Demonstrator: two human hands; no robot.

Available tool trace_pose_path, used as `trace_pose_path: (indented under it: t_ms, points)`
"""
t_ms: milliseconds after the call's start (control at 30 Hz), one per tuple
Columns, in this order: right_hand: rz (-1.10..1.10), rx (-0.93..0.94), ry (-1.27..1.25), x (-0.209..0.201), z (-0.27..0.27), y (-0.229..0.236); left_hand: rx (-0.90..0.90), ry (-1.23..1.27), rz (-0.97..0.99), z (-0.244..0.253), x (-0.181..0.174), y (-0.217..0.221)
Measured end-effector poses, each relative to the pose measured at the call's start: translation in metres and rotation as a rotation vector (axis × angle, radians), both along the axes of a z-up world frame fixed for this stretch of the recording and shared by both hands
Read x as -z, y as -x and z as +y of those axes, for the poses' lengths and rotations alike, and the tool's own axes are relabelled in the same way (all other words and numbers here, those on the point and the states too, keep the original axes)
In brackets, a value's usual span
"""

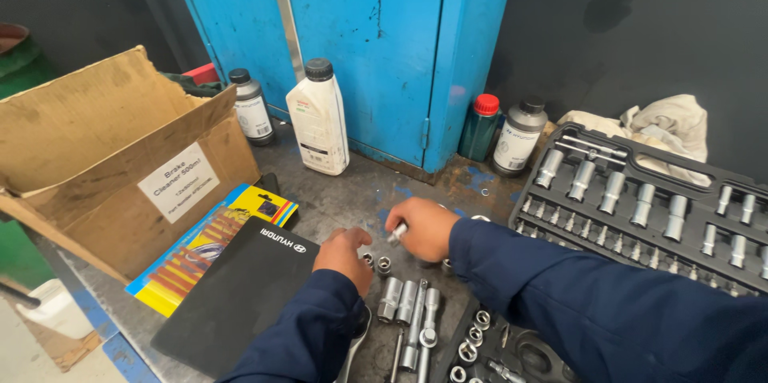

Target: The person organizes a socket and ratchet toolkit on a workbench. They pick up various sockets and ratchets, place them into their designated slots in the case, and arrange extension bars and other accessories. The person handles each item individually, ensuring they fit into the molded compartments.

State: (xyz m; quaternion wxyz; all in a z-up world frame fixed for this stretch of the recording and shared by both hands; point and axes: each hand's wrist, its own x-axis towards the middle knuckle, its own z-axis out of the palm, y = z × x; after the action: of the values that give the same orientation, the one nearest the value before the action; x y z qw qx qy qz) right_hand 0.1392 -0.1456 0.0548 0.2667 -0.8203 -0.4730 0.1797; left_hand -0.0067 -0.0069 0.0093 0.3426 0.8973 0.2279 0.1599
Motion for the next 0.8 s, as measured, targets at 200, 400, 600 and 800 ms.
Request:
trace_pose_path:
  t_ms: [200, 400, 600, 800]
  points:
    - [-0.154, -0.192, 0.112, -0.010, 0.012, 0.020, -0.014, -0.020, -0.028, -0.001, 0.005, 0.006]
    - [-0.157, -0.255, 0.034, 0.006, 0.016, 0.022, -0.028, 0.020, -0.018, -0.001, 0.003, 0.011]
    - [-0.159, -0.183, -0.160, -0.002, -0.009, 0.014, -0.049, -0.022, -0.096, -0.004, 0.000, 0.009]
    - [-0.107, 0.166, -0.085, -0.042, -0.109, -0.011, 0.002, -0.058, -0.310, -0.043, 0.002, -0.002]
